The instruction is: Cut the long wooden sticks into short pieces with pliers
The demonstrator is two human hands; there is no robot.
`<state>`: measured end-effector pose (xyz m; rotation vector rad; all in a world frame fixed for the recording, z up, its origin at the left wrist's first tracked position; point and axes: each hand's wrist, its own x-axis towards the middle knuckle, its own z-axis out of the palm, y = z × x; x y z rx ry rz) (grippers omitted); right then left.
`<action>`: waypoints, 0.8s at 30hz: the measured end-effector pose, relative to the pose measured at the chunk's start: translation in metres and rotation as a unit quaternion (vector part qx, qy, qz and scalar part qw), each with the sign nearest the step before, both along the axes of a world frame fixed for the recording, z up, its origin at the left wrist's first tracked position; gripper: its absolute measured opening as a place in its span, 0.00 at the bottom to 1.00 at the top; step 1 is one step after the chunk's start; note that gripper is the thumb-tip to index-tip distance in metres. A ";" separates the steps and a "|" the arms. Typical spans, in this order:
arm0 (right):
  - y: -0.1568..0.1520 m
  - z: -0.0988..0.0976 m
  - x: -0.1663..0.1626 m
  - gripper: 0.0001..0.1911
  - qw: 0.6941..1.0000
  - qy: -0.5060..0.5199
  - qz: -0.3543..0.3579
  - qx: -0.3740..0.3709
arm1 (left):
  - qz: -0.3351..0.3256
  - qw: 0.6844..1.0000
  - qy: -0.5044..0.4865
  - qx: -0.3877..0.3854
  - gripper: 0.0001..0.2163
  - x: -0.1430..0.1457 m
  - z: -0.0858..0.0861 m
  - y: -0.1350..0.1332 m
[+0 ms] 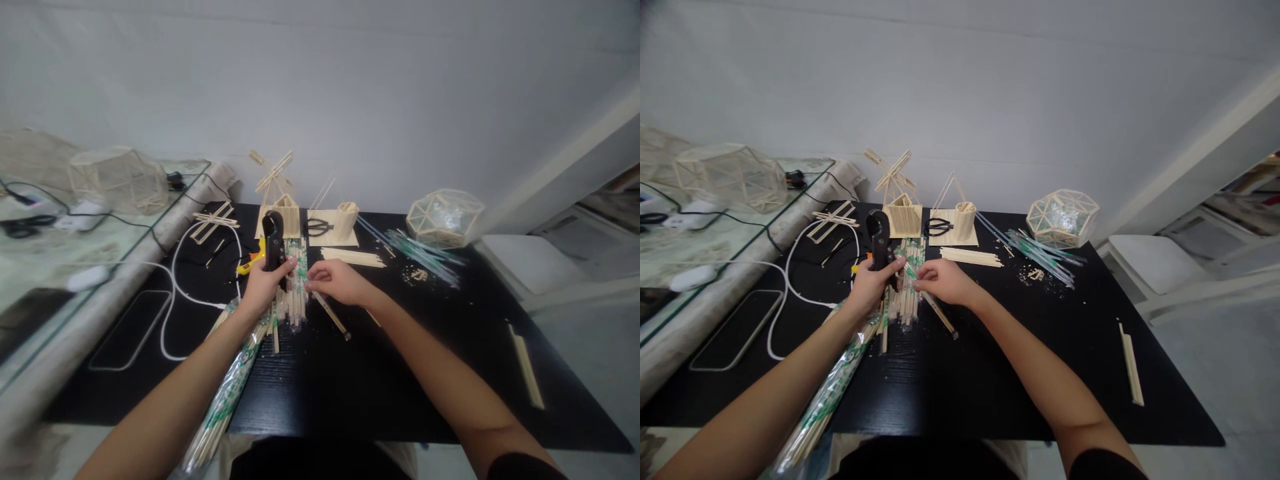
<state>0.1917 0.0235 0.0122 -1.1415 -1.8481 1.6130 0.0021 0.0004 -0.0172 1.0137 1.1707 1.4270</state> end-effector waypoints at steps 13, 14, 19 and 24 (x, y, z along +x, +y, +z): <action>0.007 0.016 0.025 0.07 0.985 -0.074 0.128 -0.086 | 0.093 0.988 -0.119 -0.037 0.22 -0.005 0.012 0.004; 0.007 0.018 0.025 0.07 0.985 -0.081 0.131 -0.079 | 0.085 0.988 -0.121 -0.035 0.22 -0.005 0.013 0.004; 0.007 0.023 0.029 0.07 0.987 -0.082 0.132 -0.046 | 0.079 0.989 -0.114 -0.052 0.19 -0.001 0.009 0.003; 0.005 0.023 0.027 0.08 0.988 -0.066 0.133 -0.050 | 0.024 0.996 -0.090 -0.015 0.16 0.003 0.004 0.000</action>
